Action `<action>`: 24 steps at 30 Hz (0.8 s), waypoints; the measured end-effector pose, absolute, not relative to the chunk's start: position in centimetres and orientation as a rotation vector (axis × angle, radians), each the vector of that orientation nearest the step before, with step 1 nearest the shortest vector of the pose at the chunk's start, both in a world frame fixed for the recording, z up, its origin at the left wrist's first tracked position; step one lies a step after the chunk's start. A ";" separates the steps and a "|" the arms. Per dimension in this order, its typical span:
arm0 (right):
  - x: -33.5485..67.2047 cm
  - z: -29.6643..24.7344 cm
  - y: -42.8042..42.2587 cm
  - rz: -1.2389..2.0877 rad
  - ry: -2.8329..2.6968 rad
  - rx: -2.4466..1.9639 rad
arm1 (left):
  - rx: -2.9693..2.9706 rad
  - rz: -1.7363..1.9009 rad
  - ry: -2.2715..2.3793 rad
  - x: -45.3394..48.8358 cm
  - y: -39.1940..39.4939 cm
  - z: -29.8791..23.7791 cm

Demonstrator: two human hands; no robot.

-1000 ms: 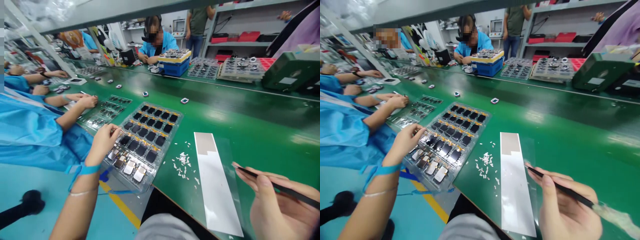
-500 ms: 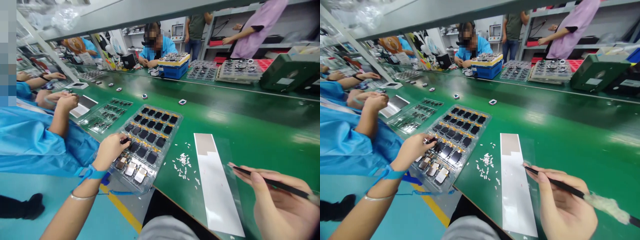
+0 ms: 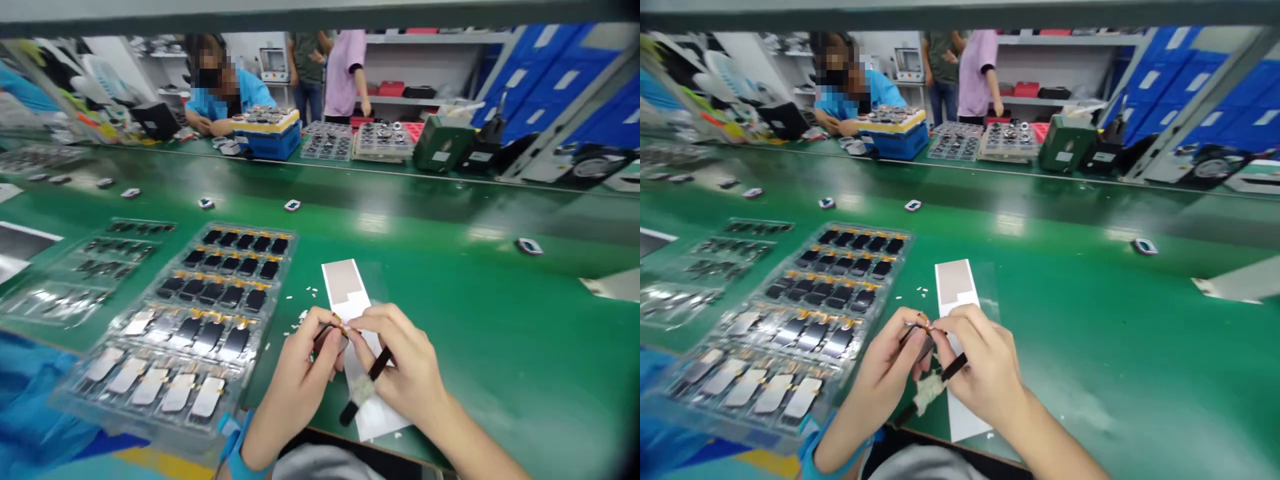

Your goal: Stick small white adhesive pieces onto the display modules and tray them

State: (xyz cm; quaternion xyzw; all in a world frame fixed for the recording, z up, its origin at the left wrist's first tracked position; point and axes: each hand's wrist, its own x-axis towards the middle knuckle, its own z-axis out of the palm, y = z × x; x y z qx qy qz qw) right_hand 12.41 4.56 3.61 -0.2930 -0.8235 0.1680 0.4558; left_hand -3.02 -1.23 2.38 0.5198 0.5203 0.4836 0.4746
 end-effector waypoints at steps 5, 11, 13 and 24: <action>13.6 1.7 5.2 0.133 -2.154 -0.752 | 1.355 1.210 1.276 -2.6 0.5 0.8; 13.9 1.3 6.0 0.060 -2.280 -0.753 | 1.422 1.193 1.388 -2.5 1.3 0.2; 13.8 1.3 6.2 0.072 -2.301 -0.757 | 1.410 1.178 1.415 -2.4 1.4 0.1; 13.6 1.1 5.4 -0.008 -2.215 -0.796 | 1.371 1.220 1.471 -2.2 1.7 -0.4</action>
